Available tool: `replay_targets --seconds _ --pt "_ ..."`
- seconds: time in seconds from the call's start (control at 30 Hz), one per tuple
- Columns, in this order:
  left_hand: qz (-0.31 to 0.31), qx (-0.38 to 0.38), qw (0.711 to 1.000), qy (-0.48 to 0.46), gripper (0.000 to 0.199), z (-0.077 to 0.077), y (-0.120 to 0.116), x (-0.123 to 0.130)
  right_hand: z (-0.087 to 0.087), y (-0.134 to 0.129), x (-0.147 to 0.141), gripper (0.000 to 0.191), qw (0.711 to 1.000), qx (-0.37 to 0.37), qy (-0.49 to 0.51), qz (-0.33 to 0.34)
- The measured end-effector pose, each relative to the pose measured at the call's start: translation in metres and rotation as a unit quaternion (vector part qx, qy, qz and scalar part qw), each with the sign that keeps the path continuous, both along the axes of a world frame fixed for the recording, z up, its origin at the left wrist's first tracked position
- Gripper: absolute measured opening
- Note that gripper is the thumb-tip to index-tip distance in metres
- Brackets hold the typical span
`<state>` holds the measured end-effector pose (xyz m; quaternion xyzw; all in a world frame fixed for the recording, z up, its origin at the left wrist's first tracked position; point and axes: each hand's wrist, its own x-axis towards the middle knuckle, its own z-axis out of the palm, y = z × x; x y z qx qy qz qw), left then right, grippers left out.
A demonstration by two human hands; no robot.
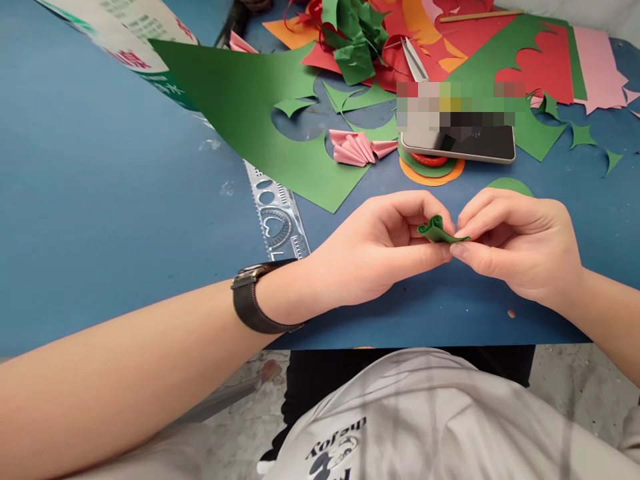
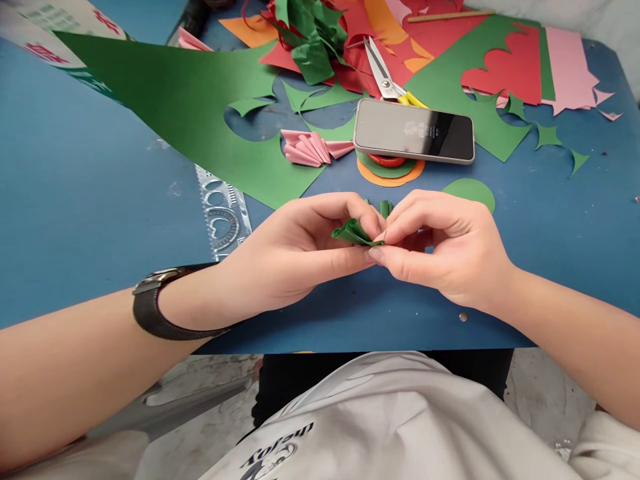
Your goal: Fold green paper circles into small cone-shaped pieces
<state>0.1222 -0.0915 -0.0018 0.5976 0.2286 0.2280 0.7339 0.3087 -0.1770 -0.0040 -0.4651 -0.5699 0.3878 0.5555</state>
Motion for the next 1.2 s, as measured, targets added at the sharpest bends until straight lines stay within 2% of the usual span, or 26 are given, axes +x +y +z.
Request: replay_targets --seconds 0.13,0.3,0.57,0.97,1.2 --pt "0.018 0.019 1.000 -0.005 0.017 0.0004 -0.0006 -0.0008 0.0006 -0.0008 -0.0003 0.019 1.000 0.010 0.019 0.007" --pt "0.022 -0.030 0.999 -0.039 0.019 0.0001 -0.0017 -0.0006 0.0004 -0.0014 -0.0017 0.018 0.998 0.022 0.048 0.017" --pt "0.013 -0.094 0.995 -0.035 0.033 0.0016 -0.0009 0.0000 0.0022 -0.0044 -0.0033 0.017 0.998 0.004 0.061 0.003" --pt "-0.007 -0.122 0.992 -0.034 0.032 0.0045 -0.0008 0.0001 0.0050 -0.0070 -0.0044 0.022 0.997 -0.012 0.079 0.002" --pt "-0.015 -0.122 0.992 -0.043 0.031 0.0035 -0.0011 0.0009 0.0068 -0.0082 -0.0034 0.016 0.999 0.005 0.028 -0.016"
